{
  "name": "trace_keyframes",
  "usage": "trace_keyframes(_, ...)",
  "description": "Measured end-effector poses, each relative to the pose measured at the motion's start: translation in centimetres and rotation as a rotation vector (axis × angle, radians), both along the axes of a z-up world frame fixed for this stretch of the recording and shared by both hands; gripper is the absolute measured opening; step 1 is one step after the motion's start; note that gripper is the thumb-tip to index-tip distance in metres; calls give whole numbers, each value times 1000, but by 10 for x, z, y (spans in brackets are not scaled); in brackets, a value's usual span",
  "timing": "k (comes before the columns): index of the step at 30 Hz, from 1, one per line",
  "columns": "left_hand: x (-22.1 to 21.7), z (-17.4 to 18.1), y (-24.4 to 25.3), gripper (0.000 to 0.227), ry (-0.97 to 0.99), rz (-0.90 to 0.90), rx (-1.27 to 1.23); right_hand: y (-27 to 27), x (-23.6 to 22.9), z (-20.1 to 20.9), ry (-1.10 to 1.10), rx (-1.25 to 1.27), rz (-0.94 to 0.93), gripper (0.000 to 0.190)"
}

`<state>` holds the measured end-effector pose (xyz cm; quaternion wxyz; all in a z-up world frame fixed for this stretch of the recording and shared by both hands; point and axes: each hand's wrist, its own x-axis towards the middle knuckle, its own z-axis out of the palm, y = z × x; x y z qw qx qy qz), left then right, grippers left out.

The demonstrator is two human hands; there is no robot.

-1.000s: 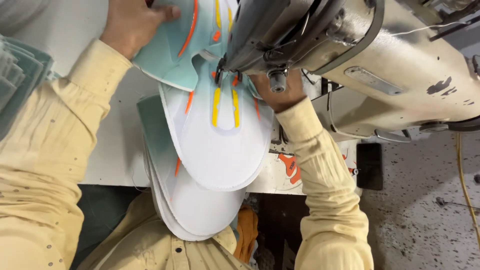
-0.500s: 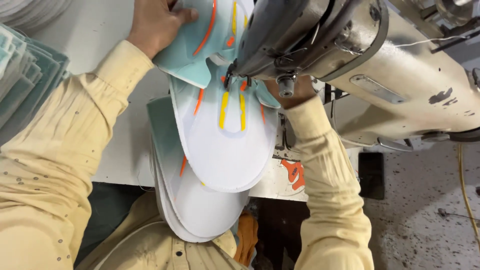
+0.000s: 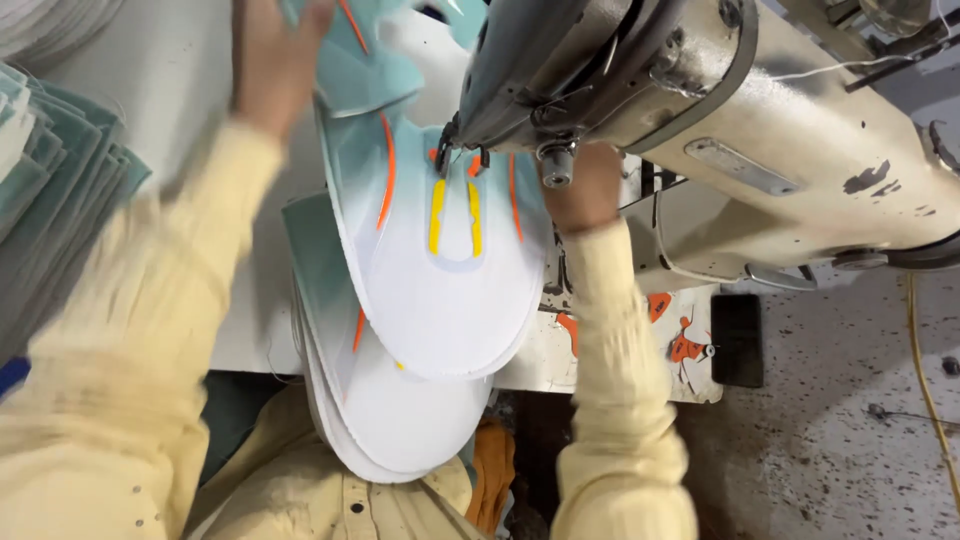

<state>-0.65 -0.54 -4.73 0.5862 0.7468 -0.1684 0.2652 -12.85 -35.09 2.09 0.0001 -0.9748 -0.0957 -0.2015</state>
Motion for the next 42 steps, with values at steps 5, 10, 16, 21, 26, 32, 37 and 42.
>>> trace_keyframes(5, -183, 39, -9, 68, 383, -74, -206, 21, -79, -11, -9, 752, -61, 55)
trace_keyframes(10, -250, 41, -21, 67, 766, -550, -674, 30, -104, -36, 144, 1370, -26, 50)
trace_keyframes(16, -237, 47, -20, 56, 778, -549, -665, 48, -96, -35, 88, 1627, 83, 38)
trace_keyframes(21, -226, 53, -29, 55, 708, -505, -664, 53, -80, -25, 60, 1560, -72, 32)
trace_keyframes(26, -210, 55, -33, 53, 658, -496, -659, 45, -65, -31, 58, 1614, -22, 31)
trace_keyframes(32, -191, 57, -37, 48, 644, -463, -626, 31, -46, -47, 11, 1515, -6, 28)
trace_keyframes(37, -174, 56, -36, 43, 612, -452, -596, 39, -51, -46, -40, 1539, -29, 24)
trace_keyframes(42, -175, 56, -30, 42, 610, -472, -686, 74, -104, -34, -74, 1420, -86, 29)
